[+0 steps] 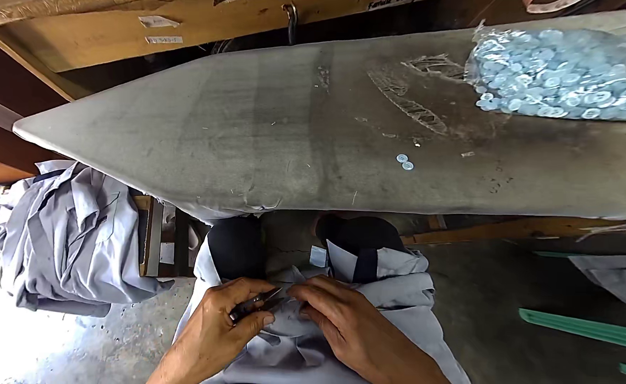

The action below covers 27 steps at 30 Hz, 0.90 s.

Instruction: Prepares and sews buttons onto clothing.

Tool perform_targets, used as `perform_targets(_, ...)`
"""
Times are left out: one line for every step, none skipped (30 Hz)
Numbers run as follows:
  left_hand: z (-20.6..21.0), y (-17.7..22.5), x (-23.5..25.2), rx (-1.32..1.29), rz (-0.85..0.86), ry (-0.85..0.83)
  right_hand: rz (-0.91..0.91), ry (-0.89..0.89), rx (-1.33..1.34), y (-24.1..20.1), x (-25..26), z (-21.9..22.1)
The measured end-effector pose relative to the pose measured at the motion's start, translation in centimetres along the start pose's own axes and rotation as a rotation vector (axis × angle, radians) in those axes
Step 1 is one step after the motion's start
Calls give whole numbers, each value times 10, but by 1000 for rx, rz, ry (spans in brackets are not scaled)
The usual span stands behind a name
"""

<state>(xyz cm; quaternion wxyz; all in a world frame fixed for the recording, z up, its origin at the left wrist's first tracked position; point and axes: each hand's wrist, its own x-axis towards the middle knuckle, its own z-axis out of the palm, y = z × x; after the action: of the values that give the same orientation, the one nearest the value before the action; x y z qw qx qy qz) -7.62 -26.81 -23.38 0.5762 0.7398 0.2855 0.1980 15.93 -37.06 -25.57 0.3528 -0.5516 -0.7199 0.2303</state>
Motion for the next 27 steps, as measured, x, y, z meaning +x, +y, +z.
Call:
perform_targets(2,-1,-1,-18,1,10,-15,-8,-24,1,0,1)
perform_targets(3,-1,-1,-35,5,25,-28,-13,-42,2,-1,2)
perform_targets(4,-1,-2,-50,8,42,-38,-20,-60,3,0,3)
perform_targets(5,0,-2,-67,8,56,-49,-25,-82,4,0,4)
perform_targets(5,0,-3,-72,6,68,-61,-21,-105,4,1,5)
perform_targets(6,0,-5,-61,6,77,-70,-12,-125,5,2,6)
perform_targets(6,-1,-7,-33,9,82,-75,-2,-133,5,3,6)
perform_targets(7,-2,-8,4,14,81,-74,7,-130,5,3,6)
perform_targets(8,-3,-10,45,20,78,-70,16,-123,5,4,6)
perform_targets(9,-3,-11,89,30,78,-67,20,-123,4,5,6)
perform_targets(10,-4,-12,133,47,82,-67,18,-131,3,6,7)
perform_targets(11,-4,-13,181,65,88,-68,19,-140,1,7,7)
perform_targets(12,-5,-14,228,84,92,-71,19,-144,-1,8,7)
perform_targets(14,-5,-15,267,100,97,-77,20,-142,-3,9,7)
perform_targets(16,-5,-15,298,110,98,-86,21,-134,-4,10,7)
perform_targets(18,-5,-16,314,117,98,-98,22,-126,-4,11,7)
perform_targets(19,-4,-16,320,123,98,-108,23,-123,-5,12,8)
perform_targets(20,-5,-16,321,132,99,-115,23,-118,-5,13,8)
perform_targets(21,-5,-16,317,139,99,-119,21,-117,-5,13,7)
perform_targets(21,-5,-16,310,147,99,-122,19,-119,-5,13,7)
perform_targets(21,-5,-15,299,153,99,-124,20,-117,-5,13,6)
perform_targets(21,-5,-15,288,156,95,-126,20,-116,-5,13,6)
perform_targets(21,-5,-14,277,157,93,-128,20,-116,-5,13,6)
perform_targets(21,-5,-14,265,156,90,-130,20,-119,-5,13,6)
perform_targets(20,-5,-13,255,153,86,-131,20,-118,-5,13,6)
perform_targets(20,-5,-12,249,152,83,-131,22,-119,-6,13,6)
perform_targets(20,-5,-12,244,149,79,-132,24,-118,-6,13,5)
